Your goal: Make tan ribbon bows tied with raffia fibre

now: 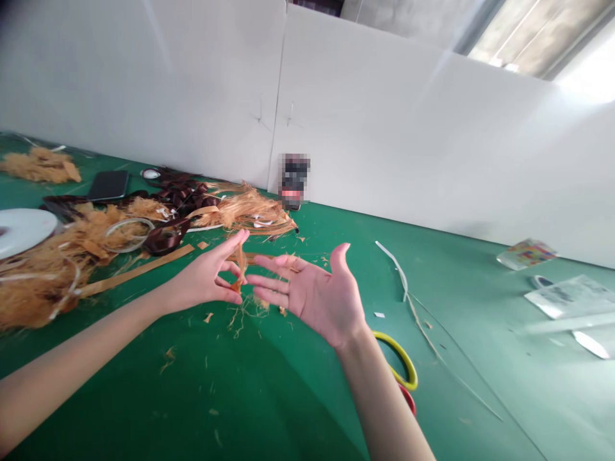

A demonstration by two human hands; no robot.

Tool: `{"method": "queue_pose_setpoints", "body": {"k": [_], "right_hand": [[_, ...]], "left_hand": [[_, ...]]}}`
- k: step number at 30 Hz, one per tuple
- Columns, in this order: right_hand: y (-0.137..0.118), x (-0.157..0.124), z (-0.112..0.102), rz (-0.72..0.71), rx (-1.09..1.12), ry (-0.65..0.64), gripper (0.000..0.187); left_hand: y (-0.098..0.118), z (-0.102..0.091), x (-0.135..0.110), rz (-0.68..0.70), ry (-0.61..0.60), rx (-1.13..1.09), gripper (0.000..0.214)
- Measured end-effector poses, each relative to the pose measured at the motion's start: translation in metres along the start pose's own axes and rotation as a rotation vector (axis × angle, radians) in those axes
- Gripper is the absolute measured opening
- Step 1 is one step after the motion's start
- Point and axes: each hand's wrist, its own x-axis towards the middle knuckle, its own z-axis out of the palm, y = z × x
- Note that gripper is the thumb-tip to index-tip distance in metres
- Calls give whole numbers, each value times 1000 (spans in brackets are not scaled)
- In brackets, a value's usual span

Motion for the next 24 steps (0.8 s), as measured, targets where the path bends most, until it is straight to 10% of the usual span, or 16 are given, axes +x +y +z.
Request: {"method": "queue_pose_setpoints", "body": {"k": [7, 11, 14, 19, 24], "right_hand": [[-2, -12, -12, 305, 158, -247, 83], [-5, -28, -17, 112, -70, 68, 47], [13, -24, -12, -2, -397, 267, 72], [52, 4, 2, -113, -463, 251, 96], [52, 13, 3, -85, -391, 229, 61]], "left_hand": [[2, -16, -3, 18, 89, 5, 117], [4, -16, -16, 111, 161, 2, 121], [8, 1, -25, 216, 91, -112, 108], [10, 33, -29, 331, -3, -385, 80], [8, 37, -30, 282, 10, -586, 70]]}}
